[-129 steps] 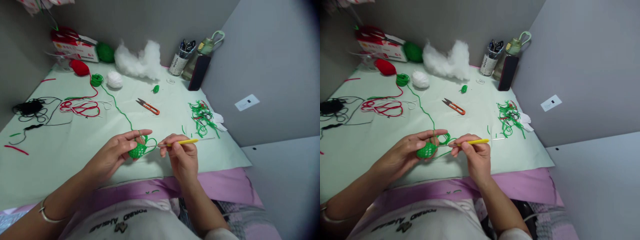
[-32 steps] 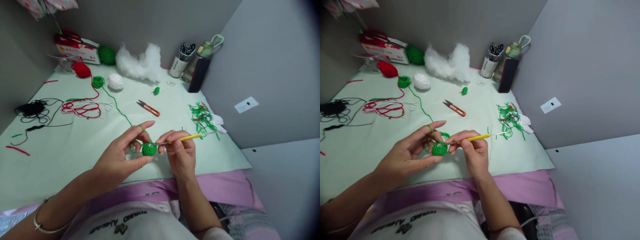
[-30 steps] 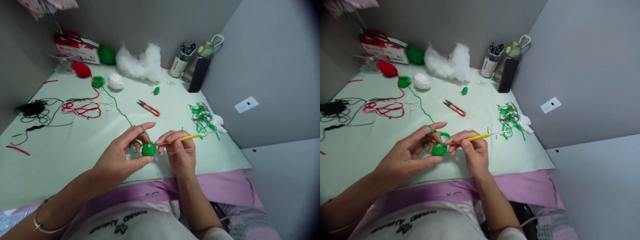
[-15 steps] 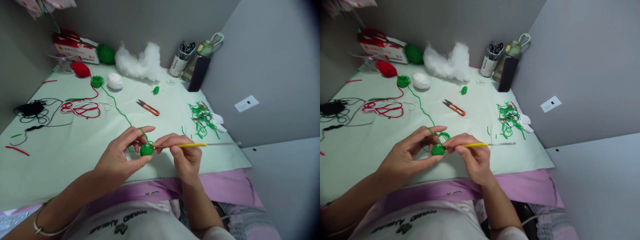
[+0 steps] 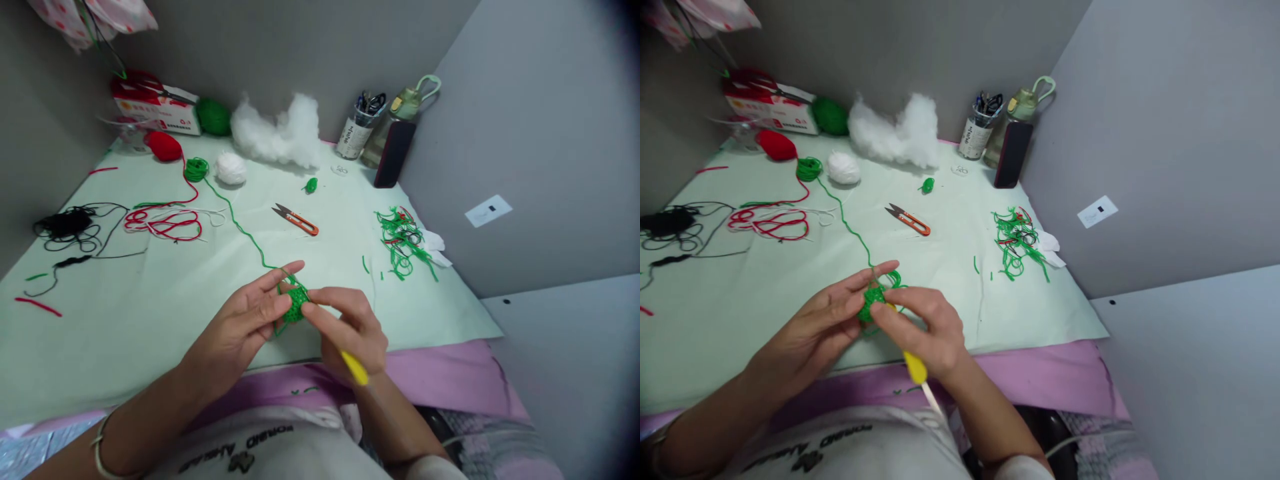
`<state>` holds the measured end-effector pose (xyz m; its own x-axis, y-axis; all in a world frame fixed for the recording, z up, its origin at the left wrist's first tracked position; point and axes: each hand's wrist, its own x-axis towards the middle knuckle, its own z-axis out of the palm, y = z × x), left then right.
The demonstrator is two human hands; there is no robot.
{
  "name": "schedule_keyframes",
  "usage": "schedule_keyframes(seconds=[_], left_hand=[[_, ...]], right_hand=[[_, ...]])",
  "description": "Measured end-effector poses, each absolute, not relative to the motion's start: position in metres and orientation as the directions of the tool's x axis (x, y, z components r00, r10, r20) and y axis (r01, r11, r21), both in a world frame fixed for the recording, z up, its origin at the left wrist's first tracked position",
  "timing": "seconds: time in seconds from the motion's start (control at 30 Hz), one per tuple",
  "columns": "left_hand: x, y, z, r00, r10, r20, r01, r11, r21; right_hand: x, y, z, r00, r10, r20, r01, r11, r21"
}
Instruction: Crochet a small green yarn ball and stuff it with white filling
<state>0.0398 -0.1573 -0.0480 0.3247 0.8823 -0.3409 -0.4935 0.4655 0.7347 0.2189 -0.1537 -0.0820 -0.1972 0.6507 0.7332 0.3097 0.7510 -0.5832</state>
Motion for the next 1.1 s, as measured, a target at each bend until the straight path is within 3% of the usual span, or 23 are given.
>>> schedule_keyframes(seconds=[0.1,0.37,0.6,0.9,1.1], left_hand=[[0.035,-0.152,-0.047,0.390,0.863,-0.323,-0.540,0.498,0.679],[0.027,-0.145,-0.050,0.296,0.916,-0.272,-0.453,0.385,0.804],[0.025,-0.142,-0.052,0.377,0.876,-0.301,-0.435,0.454,0.778],[0.016,-0.143,-0.057,0.338,0.905,-0.260,-0.327,0.372,0.869],[0.023,-0.145,-0.057,0.479,0.840,-0.256,-0.401,0.469,0.787]], right_hand=[[0.217,-0.149,-0.078,-0.097,0.696,0.711,0.134,0.717,-0.684],[0.219,-0.145,-0.067,-0.007,0.866,0.501,-0.133,0.495,-0.858],[0.222,-0.137,-0.066,-0.071,0.958,0.276,-0.388,0.228,-0.893],[0.223,-0.135,-0.063,-0.056,0.993,0.105,-0.448,0.069,-0.891],[0.221,-0.134,-0.064,-0.103,0.975,0.196,-0.453,0.129,-0.882]])
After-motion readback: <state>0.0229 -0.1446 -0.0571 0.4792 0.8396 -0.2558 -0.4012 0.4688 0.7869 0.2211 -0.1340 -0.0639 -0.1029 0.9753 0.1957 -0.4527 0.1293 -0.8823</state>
